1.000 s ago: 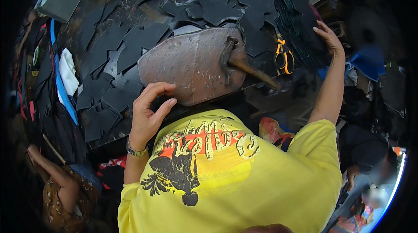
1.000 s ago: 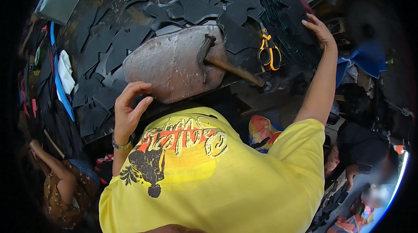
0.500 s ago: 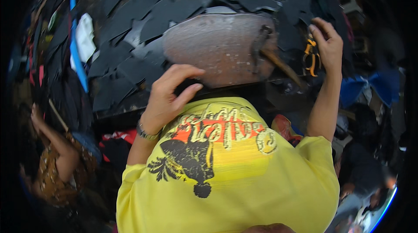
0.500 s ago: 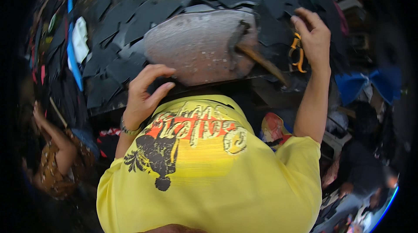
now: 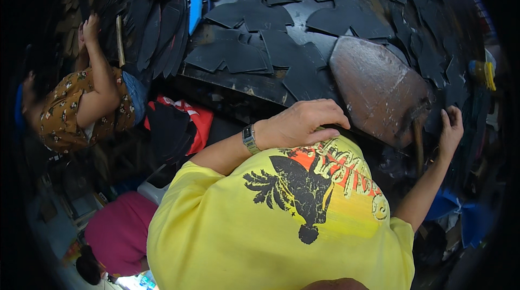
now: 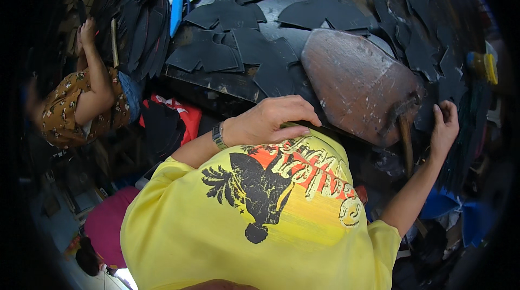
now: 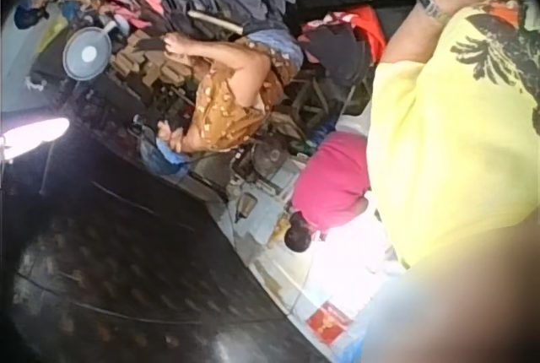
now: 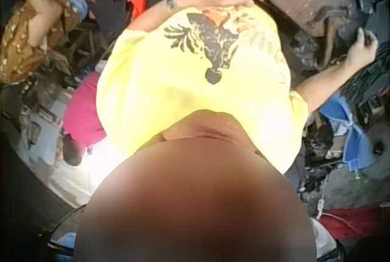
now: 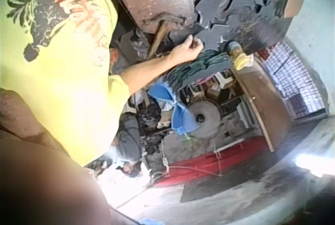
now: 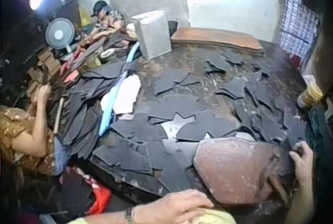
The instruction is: The person repeatedly picks up black leather pieces from a cluttered workbench, aligns them, and stacks them into a growing pile. A small jar is briefly moved aside and returned. The person handles the pieces one at a time and by hand, without using tools.
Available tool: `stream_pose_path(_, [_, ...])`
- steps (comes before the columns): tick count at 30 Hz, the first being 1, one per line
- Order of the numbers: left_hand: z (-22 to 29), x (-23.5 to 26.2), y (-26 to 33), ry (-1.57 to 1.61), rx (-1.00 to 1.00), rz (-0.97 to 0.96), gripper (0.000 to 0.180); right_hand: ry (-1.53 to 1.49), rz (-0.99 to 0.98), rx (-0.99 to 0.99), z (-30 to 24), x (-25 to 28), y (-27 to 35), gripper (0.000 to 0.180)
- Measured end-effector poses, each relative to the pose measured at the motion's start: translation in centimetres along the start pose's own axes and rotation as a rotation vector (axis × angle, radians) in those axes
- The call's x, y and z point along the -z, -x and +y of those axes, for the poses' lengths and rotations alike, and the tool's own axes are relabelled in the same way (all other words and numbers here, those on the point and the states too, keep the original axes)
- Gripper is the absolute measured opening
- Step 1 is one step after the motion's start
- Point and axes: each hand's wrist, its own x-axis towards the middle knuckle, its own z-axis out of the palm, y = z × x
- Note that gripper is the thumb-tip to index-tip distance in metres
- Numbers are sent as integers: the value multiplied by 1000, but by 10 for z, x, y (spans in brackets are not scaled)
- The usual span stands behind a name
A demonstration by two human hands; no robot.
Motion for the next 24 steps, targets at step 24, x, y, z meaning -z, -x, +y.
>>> stream_pose_path(24, [1,132,-25,-365,140,331,25,-296,-334,90,-158,-143,60,15])
